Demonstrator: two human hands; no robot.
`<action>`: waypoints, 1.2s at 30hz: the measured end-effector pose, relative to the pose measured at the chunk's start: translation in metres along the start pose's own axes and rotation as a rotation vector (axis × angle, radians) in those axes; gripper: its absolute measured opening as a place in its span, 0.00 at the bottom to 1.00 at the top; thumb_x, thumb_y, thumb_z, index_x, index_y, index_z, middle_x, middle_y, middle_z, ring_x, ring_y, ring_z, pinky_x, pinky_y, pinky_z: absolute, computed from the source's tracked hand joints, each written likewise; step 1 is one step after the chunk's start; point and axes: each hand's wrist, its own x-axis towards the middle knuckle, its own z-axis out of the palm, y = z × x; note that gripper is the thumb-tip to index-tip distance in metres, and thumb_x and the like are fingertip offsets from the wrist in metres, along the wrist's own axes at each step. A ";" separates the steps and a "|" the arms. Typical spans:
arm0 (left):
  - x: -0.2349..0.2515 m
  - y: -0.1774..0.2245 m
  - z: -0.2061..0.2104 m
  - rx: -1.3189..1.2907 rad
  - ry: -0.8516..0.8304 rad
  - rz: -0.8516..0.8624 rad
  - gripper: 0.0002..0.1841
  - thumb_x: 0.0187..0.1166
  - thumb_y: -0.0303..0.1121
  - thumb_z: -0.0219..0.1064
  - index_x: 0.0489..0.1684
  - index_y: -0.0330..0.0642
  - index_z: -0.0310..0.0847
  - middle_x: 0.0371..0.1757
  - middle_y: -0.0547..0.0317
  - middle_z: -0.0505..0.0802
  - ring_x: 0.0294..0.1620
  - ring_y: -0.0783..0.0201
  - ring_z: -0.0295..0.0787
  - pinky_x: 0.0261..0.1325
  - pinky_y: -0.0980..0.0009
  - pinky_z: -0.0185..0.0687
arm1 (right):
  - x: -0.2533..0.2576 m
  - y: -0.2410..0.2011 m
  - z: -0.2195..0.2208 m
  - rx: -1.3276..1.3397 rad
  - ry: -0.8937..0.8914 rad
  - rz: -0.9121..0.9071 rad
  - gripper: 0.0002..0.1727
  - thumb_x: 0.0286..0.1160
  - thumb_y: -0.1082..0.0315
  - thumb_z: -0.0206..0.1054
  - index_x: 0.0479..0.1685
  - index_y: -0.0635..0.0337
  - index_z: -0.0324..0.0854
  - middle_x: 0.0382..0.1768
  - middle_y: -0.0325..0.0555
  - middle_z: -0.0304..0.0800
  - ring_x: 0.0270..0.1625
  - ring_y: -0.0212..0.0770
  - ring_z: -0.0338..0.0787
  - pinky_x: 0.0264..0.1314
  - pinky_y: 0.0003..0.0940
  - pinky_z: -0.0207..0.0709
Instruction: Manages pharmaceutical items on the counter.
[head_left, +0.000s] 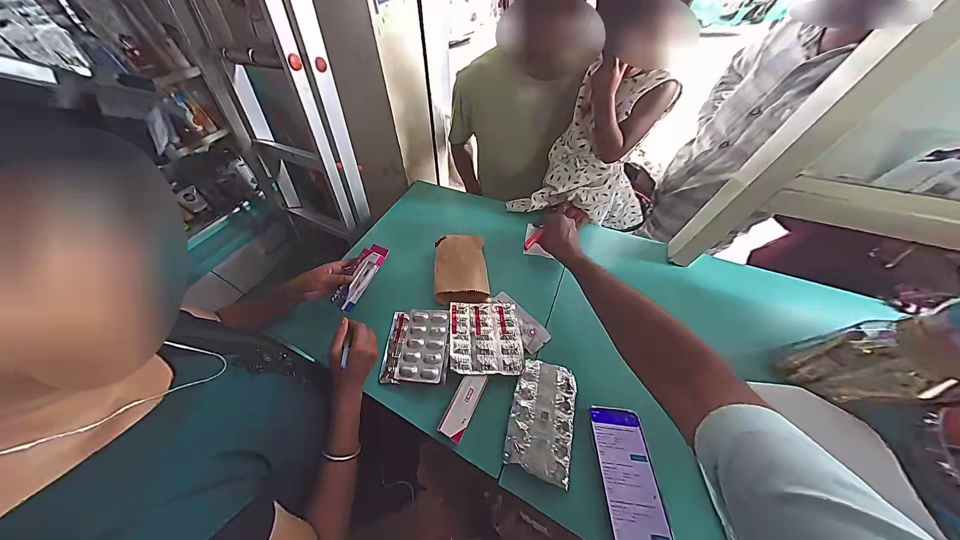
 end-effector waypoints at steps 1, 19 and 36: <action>0.013 0.011 -0.004 -0.005 -0.071 -0.074 0.22 0.65 0.26 0.73 0.56 0.20 0.84 0.51 0.39 0.93 0.51 0.62 0.90 0.59 0.69 0.83 | -0.010 -0.008 -0.012 0.110 0.028 -0.028 0.15 0.69 0.65 0.74 0.55 0.55 0.92 0.51 0.63 0.94 0.56 0.68 0.91 0.56 0.74 0.78; 0.043 0.072 0.162 -0.459 -0.192 0.411 0.24 0.75 0.27 0.73 0.71 0.39 0.74 0.50 0.66 0.93 0.44 0.71 0.91 0.46 0.73 0.92 | -0.481 0.005 -0.114 0.734 0.389 -0.535 0.03 0.75 0.76 0.72 0.42 0.60 0.89 0.65 0.52 0.90 0.73 0.46 0.85 0.78 0.38 0.79; 0.002 0.052 0.218 -0.360 -0.296 0.131 0.28 0.72 0.20 0.71 0.72 0.47 0.68 0.47 0.64 0.94 0.31 0.67 0.92 0.33 0.73 0.91 | -0.713 0.222 -0.163 -0.124 0.665 0.508 0.14 0.82 0.71 0.56 0.46 0.59 0.90 0.52 0.44 0.96 0.64 0.51 0.88 0.74 0.50 0.72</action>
